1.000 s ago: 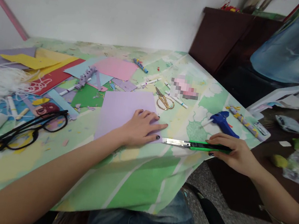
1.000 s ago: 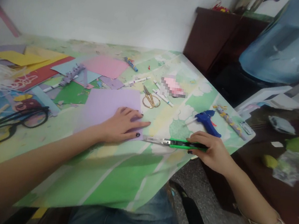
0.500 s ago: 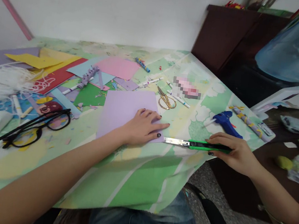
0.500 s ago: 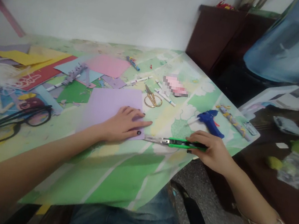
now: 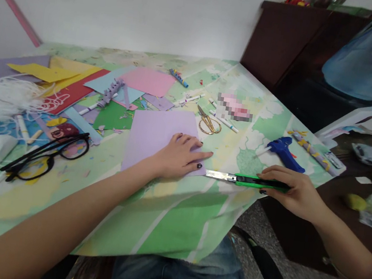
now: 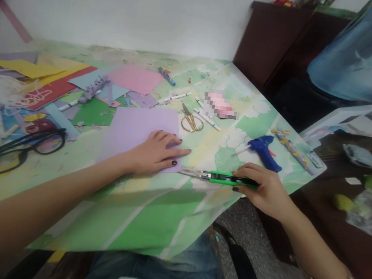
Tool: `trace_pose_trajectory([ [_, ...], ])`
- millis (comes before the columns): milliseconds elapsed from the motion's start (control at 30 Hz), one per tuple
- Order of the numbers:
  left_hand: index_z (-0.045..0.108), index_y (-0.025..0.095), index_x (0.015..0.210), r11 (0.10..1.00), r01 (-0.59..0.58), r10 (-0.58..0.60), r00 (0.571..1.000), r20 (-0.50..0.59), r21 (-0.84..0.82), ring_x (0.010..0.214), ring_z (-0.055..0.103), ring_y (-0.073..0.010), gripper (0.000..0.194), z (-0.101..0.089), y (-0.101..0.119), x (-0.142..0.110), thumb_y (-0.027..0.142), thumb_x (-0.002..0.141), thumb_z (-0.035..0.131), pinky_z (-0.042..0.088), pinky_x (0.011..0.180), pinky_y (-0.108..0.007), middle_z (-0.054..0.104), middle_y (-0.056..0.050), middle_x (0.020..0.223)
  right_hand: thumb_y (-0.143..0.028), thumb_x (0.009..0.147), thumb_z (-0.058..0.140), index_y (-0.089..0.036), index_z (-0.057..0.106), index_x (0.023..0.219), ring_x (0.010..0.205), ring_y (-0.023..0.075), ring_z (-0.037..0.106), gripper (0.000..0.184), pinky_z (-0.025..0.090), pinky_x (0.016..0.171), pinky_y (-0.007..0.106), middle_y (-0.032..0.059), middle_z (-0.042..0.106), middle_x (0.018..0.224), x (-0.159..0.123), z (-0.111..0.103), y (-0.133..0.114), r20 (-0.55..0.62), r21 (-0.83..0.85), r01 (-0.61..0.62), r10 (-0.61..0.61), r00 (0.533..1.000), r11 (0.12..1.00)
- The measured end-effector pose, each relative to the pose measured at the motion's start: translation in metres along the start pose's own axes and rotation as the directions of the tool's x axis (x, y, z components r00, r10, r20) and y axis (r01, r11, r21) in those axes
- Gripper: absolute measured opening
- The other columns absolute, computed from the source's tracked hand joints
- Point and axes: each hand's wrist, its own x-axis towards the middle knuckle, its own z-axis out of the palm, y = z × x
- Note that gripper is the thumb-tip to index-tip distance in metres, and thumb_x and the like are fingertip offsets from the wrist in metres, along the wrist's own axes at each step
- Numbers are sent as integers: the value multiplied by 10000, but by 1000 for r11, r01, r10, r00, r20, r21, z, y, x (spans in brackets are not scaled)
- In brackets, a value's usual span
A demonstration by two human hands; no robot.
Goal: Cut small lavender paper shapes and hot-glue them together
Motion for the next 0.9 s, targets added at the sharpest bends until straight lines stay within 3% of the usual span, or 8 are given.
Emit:
trace_pose_trajectory([
  [467, 457, 368, 1386, 1000, -1, 1, 1000, -19, 20, 1186, 383, -298, 444, 1, 1, -1, 419, 953, 369, 256, 1000, -496, 474, -92, 1312, -216, 823, 641, -191, 678, 996, 875, 239, 687, 179, 555, 748, 322, 113, 689, 1008, 0, 1, -4, -30, -40, 19, -20, 999, 999],
  [767, 467, 376, 1377, 1000, 5, -6, 1000, -27, -16, 1179, 384, -299, 440, 3, -1, 0, 420, 947, 384, 249, 1002, -501, 479, -82, 1305, -284, 836, 630, -292, 668, 1009, 878, 288, 680, 177, 574, 716, 415, 68, 685, 1013, -1, 4, -8, -31, -16, -17, 16, 999, 1000],
  [900, 450, 384, 1387, 1000, 9, -10, 1000, -19, -23, 1189, 373, -305, 445, 4, -2, 0, 422, 950, 375, 233, 1010, -512, 474, -78, 1323, -266, 831, 633, -268, 662, 1017, 881, 282, 681, 188, 571, 709, 406, 75, 684, 1010, 0, 5, -9, -14, -14, 23, -23, 1000, 1000],
])
